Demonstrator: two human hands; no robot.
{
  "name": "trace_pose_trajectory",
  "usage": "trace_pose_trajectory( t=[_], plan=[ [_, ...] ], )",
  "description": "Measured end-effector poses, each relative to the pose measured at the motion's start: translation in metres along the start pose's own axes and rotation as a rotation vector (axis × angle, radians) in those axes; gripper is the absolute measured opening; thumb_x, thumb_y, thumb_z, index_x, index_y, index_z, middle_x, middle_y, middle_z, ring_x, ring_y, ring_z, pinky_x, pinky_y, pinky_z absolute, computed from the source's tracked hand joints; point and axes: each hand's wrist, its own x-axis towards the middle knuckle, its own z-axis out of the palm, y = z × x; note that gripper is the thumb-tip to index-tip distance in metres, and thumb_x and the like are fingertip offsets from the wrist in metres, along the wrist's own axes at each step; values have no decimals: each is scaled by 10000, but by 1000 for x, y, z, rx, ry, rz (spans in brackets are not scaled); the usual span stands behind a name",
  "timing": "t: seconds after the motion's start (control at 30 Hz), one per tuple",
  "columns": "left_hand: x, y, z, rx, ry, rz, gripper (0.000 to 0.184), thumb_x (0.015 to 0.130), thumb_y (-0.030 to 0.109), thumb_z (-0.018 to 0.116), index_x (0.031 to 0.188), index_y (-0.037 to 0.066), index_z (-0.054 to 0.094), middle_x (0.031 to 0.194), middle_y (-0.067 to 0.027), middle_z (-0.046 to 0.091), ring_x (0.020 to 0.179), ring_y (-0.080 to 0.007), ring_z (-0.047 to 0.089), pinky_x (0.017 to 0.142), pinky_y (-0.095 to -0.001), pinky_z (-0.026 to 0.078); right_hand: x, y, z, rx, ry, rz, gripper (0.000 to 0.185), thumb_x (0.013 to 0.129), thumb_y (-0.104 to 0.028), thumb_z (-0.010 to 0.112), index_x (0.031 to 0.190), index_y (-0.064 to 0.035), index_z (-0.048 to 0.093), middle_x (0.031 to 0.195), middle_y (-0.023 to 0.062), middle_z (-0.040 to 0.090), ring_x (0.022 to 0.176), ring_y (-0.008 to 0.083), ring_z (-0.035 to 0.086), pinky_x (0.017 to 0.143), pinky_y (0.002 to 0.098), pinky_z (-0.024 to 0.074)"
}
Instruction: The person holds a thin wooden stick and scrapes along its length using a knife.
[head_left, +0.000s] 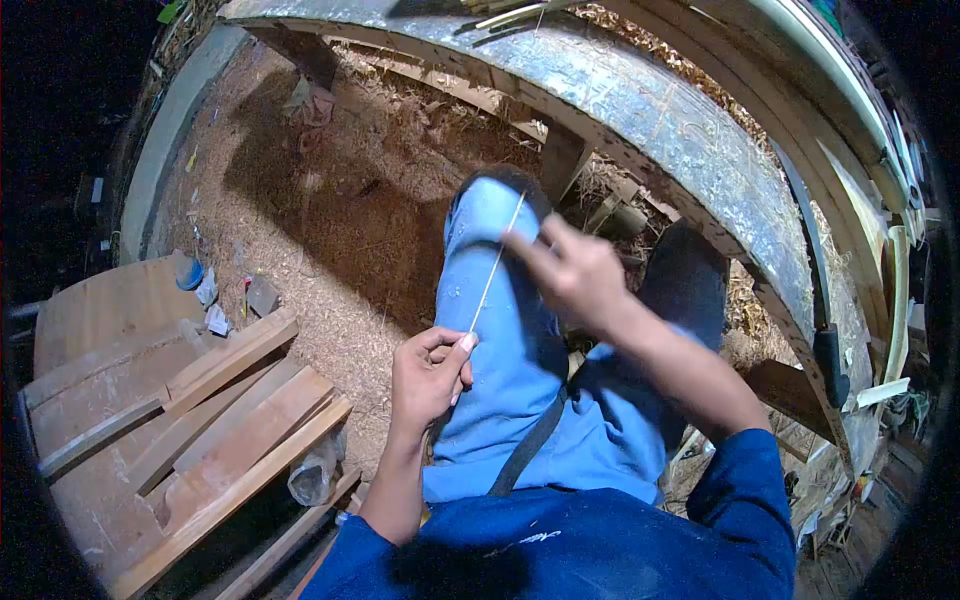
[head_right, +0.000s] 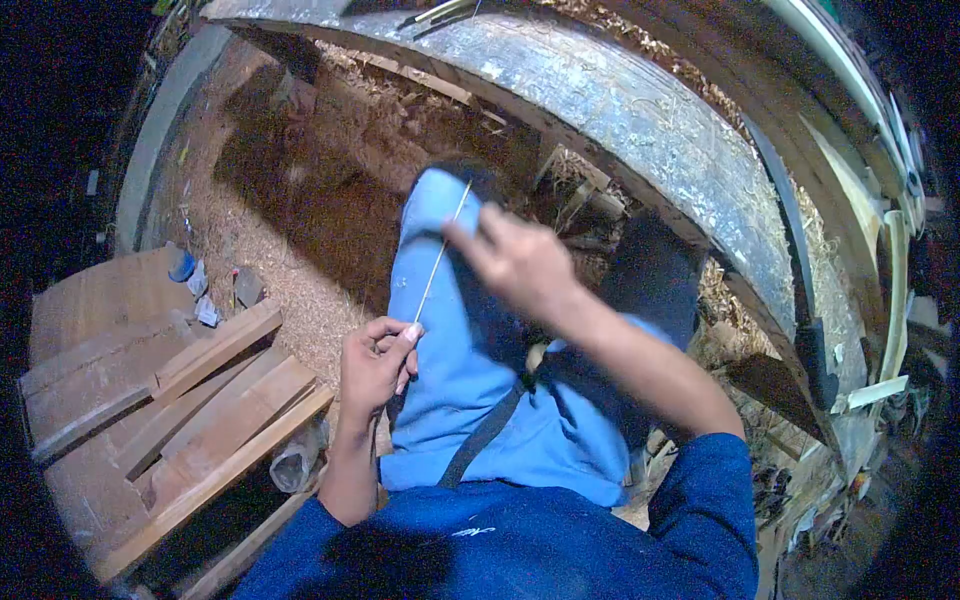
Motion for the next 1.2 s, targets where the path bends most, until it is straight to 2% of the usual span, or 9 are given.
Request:
trace_pose_trajectory(
  t=[0.1, 0.3, 0.5, 0.63, 0.67, 0.77, 0.93, 1.1, 1.2],
  plan=[
    [0, 2, 0, 14, 20, -4, 152, 1041, 131, 701, 1001, -12, 734, 644, -54, 668, 414, -52, 484, 376, -219, 351, -17, -44, -5, 133, 11, -234, 503, 798, -119, 719, 1300, -142, 743, 784, 38, 517, 616, 153, 613, 473, 344, 514],
    [-3, -2, 1, 6, 10, 8, 140, 1035, 117, 706, 1005, -17, 734, 651, -53, 671, 417, -52, 488, 378, -217, 355, 10, 26, 6, 28, 75, 157, 595, 800, -80, 714, 1385, -179, 665, 855, 96, 565, 625, 279, 668, 519, 423, 572],
    [1, 0, -1, -9, 14, 8, 144, 1040, 107, 694, 1008, -29, 731, 656, -59, 674, 419, -53, 488, 378, -216, 353, -19, -23, 4, 113, -54, -103, 524, 876, -152, 649, 1400, -168, 673, 811, 57, 521, 680, 189, 675, 510, 358, 572],
    [-3, -1, 2, -25, 14, 13, 153, 1046, 111, 686, 1000, -29, 728, 653, -62, 673, 416, -54, 488, 375, -213, 352, 7, 36, 18, 104, 102, 212, 572, 880, -72, 665, 1445, -140, 607, 1061, 203, 624, 686, 391, 708, 622, 463, 629],
    [-3, -1, 1, -22, 7, 19, 153, 1046, 111, 686, 1000, -29, 728, 653, -62, 673, 416, -54, 488, 375, -213, 352, -1, 30, 15, 84, 5, 239, 541, 885, -78, 668, 1422, -130, 627, 983, 187, 593, 700, 397, 707, 624, 474, 626],
    [-2, -1, -2, 6, 26, -18, 165, 1048, 124, 686, 998, -28, 729, 647, -62, 671, 412, -56, 484, 378, -215, 350, -16, -8, 3, 160, 19, -5, 489, 877, -26, 702, 1351, -145, 696, 903, 155, 575, 663, 360, 685, 547, 450, 577],
    [-3, -2, -2, -7, 8, -21, 180, 1047, 138, 690, 985, -28, 728, 646, -66, 672, 407, -58, 479, 377, -220, 339, 6, 14, 3, 104, 96, 265, 504, 847, -22, 691, 1333, -155, 707, 877, 134, 563, 657, 359, 661, 568, 453, 580],
    [-1, -1, -1, 8, 29, -19, 186, 1046, 138, 692, 988, -34, 731, 649, -67, 674, 409, -60, 479, 380, -217, 343, -22, -36, 2, 168, -36, -197, 527, 822, -139, 705, 1349, -129, 713, 815, 61, 534, 590, 203, 611, 472, 363, 527],
    [-1, 0, -3, 2, 31, -32, 194, 1045, 142, 694, 1003, -43, 738, 651, -68, 675, 410, -60, 480, 381, -215, 344, -17, -25, 4, 198, -15, -68, 526, 803, -100, 734, 1328, -145, 720, 835, 76, 561, 607, 240, 644, 494, 396, 553]
  ],
)
